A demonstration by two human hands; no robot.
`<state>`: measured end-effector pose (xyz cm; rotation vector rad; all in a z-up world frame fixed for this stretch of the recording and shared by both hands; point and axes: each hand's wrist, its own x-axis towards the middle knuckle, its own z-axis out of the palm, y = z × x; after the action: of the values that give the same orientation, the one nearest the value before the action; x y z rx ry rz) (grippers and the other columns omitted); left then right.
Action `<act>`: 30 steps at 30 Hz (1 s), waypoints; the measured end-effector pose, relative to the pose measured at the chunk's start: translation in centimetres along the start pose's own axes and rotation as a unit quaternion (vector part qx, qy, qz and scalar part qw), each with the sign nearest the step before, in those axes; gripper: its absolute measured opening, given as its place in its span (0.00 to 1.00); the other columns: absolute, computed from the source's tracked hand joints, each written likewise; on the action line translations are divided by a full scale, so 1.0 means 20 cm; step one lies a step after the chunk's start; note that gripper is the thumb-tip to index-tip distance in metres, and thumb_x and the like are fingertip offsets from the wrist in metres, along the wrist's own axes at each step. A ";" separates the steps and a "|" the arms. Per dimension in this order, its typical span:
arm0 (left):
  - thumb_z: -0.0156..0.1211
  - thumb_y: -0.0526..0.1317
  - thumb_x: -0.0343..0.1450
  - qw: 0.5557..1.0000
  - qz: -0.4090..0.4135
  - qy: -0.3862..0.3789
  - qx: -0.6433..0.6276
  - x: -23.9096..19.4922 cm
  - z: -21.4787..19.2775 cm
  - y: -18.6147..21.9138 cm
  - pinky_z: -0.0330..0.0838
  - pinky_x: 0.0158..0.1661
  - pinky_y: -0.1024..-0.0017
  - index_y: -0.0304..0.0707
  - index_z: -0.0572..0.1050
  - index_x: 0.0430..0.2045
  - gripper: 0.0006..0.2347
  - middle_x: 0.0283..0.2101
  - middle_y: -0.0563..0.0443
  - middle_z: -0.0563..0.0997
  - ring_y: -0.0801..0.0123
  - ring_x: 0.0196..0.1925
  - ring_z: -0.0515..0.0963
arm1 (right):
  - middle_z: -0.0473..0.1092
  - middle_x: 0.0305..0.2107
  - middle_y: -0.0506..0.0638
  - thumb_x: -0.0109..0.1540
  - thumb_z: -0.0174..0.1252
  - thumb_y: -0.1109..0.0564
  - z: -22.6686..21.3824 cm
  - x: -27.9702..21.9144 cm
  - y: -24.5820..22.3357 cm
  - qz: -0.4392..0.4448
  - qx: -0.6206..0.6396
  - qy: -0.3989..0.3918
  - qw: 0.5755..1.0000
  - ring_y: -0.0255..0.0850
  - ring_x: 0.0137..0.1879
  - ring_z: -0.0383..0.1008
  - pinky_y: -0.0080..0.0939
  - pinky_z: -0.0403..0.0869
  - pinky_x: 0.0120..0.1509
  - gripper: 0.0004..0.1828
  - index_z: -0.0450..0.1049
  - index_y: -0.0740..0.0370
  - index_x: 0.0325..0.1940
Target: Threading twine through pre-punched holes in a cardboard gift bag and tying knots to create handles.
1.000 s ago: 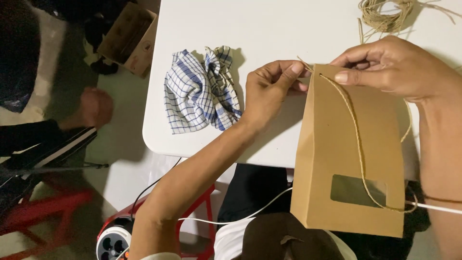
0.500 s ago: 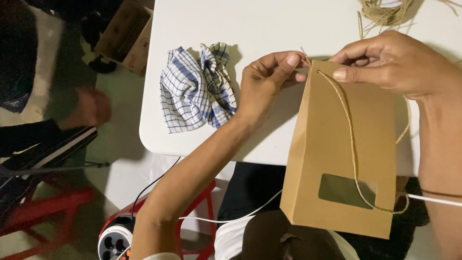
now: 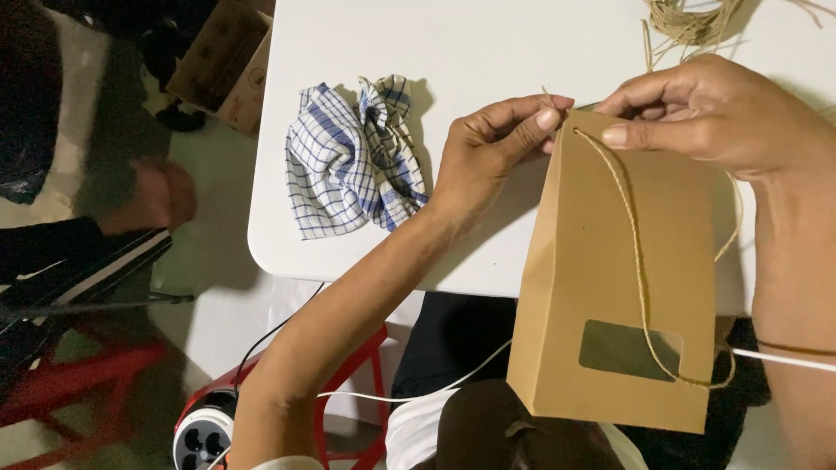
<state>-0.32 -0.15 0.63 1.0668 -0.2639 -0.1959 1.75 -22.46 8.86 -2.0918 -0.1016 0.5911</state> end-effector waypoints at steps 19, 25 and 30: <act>0.61 0.31 0.73 0.969 0.067 0.206 -0.115 -0.05 -0.24 0.41 0.82 0.49 0.70 0.30 0.78 0.33 0.02 0.33 0.46 0.82 0.65 0.37 0.82 | 0.82 0.39 0.59 0.61 0.65 0.64 -0.09 -0.13 -0.03 0.088 -0.068 0.015 0.994 0.45 0.44 0.78 0.39 0.71 0.53 0.13 0.85 0.71 0.49; 0.64 0.34 0.72 0.960 0.121 0.222 -0.120 -0.17 -0.37 0.51 0.83 0.47 0.69 0.32 0.77 0.34 0.03 0.34 0.48 0.79 0.69 0.36 0.80 | 0.81 0.39 0.59 0.60 0.66 0.66 -0.08 -0.17 -0.05 0.087 -0.050 0.009 0.995 0.45 0.44 0.77 0.41 0.67 0.45 0.14 0.85 0.71 0.50; 0.65 0.35 0.72 0.959 0.121 0.218 -0.136 -0.18 -0.33 0.48 0.82 0.48 0.67 0.33 0.76 0.35 0.04 0.35 0.49 0.79 0.68 0.38 0.80 | 0.78 0.44 0.50 0.65 0.60 0.58 -0.06 -0.16 0.02 0.075 -0.059 0.018 0.995 0.37 0.51 0.72 0.37 0.65 0.55 0.16 0.82 0.65 0.55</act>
<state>-1.35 10.89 5.72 0.7705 0.0338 0.2197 -0.55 -24.61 10.28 -2.2380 0.0421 0.6499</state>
